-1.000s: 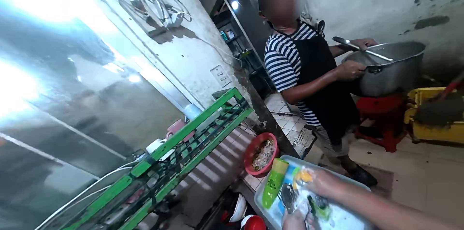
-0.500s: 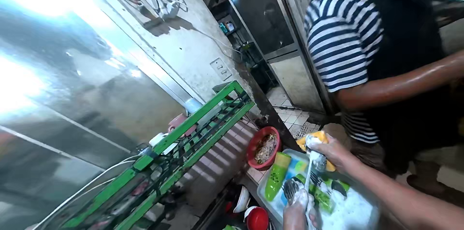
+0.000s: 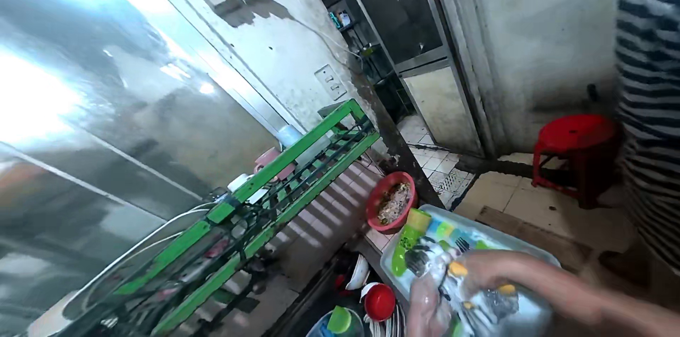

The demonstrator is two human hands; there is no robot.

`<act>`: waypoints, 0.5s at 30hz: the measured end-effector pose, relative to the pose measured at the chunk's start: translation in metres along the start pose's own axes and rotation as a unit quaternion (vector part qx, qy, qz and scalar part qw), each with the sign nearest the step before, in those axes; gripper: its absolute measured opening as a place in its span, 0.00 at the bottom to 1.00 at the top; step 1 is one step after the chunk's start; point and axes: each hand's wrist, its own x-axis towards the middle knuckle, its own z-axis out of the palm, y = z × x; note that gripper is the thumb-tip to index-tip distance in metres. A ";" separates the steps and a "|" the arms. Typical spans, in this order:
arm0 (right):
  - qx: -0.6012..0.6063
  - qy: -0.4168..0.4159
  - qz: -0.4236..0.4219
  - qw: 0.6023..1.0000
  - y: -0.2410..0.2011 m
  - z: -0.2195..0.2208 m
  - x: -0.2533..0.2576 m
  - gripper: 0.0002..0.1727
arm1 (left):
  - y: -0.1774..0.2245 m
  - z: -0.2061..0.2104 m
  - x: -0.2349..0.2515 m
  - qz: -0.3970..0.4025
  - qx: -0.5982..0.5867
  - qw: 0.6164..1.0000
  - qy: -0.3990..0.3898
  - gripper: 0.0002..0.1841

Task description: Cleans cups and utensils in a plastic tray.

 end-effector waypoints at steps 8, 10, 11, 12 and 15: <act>-0.063 -0.047 -0.003 0.997 0.025 0.024 -0.003 0.36 | 0.030 -0.016 0.025 -0.038 -0.022 0.999 0.022 0.13; 0.044 0.053 -0.003 0.998 0.023 0.002 -0.011 0.34 | 0.034 -0.017 0.021 -0.085 0.033 0.996 0.008 0.12; 0.114 0.099 -0.009 0.988 0.018 -0.008 -0.015 0.32 | 0.031 -0.014 0.019 -0.106 0.063 0.992 0.004 0.08; 0.182 0.136 -0.024 0.974 0.013 -0.015 -0.019 0.31 | 0.028 -0.008 0.015 -0.126 0.094 0.988 0.000 0.05; 0.195 0.169 -0.092 0.962 0.005 -0.022 -0.017 0.35 | 0.016 0.016 0.006 -0.155 0.180 0.971 -0.005 0.04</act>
